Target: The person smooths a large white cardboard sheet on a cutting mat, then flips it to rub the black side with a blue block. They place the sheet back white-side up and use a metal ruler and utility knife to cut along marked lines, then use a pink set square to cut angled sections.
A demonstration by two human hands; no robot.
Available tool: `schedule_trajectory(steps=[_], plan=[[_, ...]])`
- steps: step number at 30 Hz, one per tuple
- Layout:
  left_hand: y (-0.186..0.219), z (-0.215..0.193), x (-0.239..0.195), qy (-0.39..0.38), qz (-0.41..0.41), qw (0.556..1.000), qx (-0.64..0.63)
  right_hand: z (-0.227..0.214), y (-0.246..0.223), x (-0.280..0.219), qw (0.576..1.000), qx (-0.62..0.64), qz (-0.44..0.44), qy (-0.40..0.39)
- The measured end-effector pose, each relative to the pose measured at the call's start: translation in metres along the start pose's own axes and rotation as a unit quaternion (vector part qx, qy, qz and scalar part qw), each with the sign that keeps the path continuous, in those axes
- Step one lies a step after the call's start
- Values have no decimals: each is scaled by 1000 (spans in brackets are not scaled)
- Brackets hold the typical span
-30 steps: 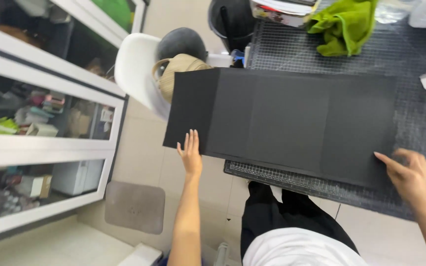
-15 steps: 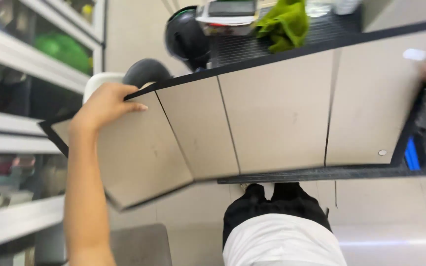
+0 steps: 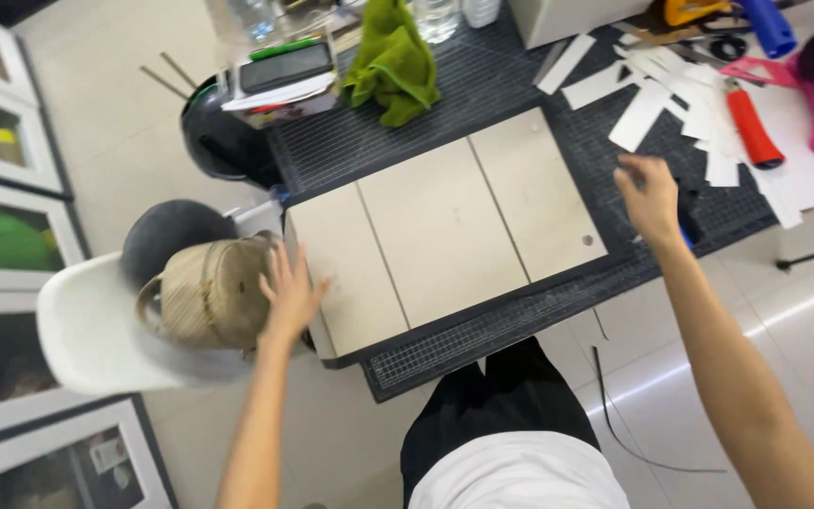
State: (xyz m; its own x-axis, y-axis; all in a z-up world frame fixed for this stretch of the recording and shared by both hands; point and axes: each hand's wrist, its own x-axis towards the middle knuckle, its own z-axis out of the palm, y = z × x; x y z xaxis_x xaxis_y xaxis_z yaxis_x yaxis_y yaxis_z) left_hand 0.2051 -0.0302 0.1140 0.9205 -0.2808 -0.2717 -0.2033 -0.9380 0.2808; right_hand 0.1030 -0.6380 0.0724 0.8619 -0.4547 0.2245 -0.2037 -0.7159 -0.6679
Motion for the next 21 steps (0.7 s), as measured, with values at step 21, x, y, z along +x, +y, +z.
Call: schedule_trajectory(steps=[21], plan=[[352, 135, 83, 34, 211, 976, 43, -52, 123, 26, 977, -156, 45, 136]])
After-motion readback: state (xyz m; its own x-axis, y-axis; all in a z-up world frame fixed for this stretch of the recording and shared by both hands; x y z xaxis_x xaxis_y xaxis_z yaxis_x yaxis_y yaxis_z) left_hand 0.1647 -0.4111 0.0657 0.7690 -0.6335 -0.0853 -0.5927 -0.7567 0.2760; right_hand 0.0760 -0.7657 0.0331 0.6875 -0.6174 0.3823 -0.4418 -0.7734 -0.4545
